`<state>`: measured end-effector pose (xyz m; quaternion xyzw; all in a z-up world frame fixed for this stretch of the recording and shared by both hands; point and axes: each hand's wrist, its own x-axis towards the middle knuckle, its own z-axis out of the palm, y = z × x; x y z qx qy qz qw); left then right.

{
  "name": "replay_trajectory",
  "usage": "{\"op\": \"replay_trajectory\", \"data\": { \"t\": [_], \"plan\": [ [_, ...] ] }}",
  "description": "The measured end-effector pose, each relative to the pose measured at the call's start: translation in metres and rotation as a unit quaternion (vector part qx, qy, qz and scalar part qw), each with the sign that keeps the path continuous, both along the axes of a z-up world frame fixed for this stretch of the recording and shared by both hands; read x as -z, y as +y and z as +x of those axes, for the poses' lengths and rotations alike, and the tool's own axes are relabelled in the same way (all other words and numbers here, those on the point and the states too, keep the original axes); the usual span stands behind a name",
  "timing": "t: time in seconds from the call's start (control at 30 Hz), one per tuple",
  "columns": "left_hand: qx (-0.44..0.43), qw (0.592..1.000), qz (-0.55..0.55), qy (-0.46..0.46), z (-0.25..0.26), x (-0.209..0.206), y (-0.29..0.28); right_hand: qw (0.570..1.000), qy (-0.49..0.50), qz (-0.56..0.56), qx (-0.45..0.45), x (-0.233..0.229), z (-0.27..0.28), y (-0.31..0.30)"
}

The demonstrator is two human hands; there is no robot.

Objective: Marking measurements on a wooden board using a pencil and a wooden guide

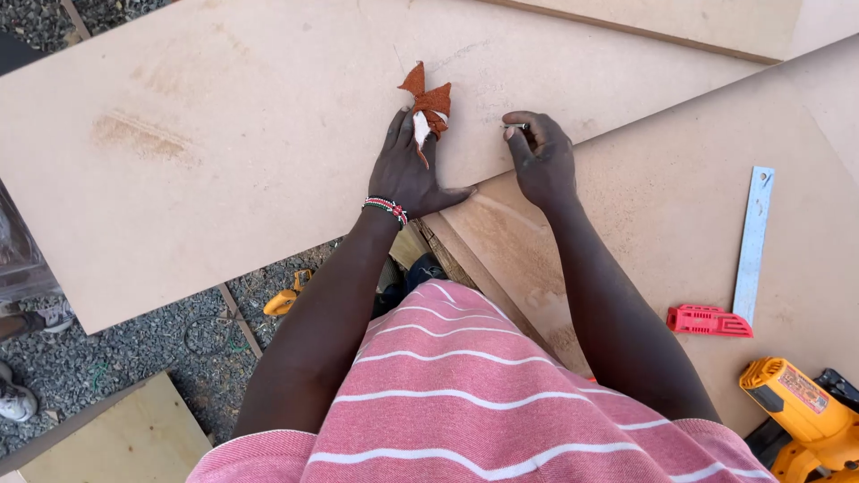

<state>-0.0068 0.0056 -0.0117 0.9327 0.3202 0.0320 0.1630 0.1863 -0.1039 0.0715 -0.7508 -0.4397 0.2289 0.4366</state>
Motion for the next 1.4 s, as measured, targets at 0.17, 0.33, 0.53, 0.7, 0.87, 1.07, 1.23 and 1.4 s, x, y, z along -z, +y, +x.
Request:
{"op": "replay_trajectory", "data": {
  "t": [0.17, 0.33, 0.53, 0.7, 0.87, 1.07, 1.23, 1.4],
  "plan": [
    [-0.007, 1.000, 0.007, 0.001, 0.000, 0.016, 0.003, 0.999, 0.017, 0.011, 0.026, 0.000, 0.003, 0.013],
    [0.000, 1.000, 0.015, -0.007, 0.003, 0.029, 0.003, 1.000, 0.016, 0.008, 0.025, 0.004, 0.014, 0.017],
    [0.003, 1.000, 0.021, -0.016, 0.003, 0.045, 0.003, 1.000, 0.014, -0.009, 0.020, 0.004, -0.001, 0.015],
    [0.002, 0.999, 0.025, -0.022, 0.004, 0.056, 0.004, 0.999, -0.040, -0.004, -0.013, 0.010, -0.018, 0.019],
    [0.012, 0.998, 0.039, -0.039, 0.009, 0.063, 0.009, 0.992, -0.126, 0.026, 0.003, 0.021, 0.017, 0.016],
    [0.019, 0.997, 0.056, -0.056, 0.014, 0.069, 0.009, 0.998, -0.004, -0.023, 0.053, -0.006, 0.009, 0.012],
    [-0.035, 0.998, -0.004, -0.061, 0.003, 0.035, 0.002, 0.995, 0.066, -0.020, 0.072, 0.007, -0.018, -0.004],
    [-0.009, 0.968, 0.100, -0.230, -0.029, -0.023, 0.004, 0.990, 0.106, -0.008, 0.088, 0.007, -0.025, -0.010]
  ]
}}
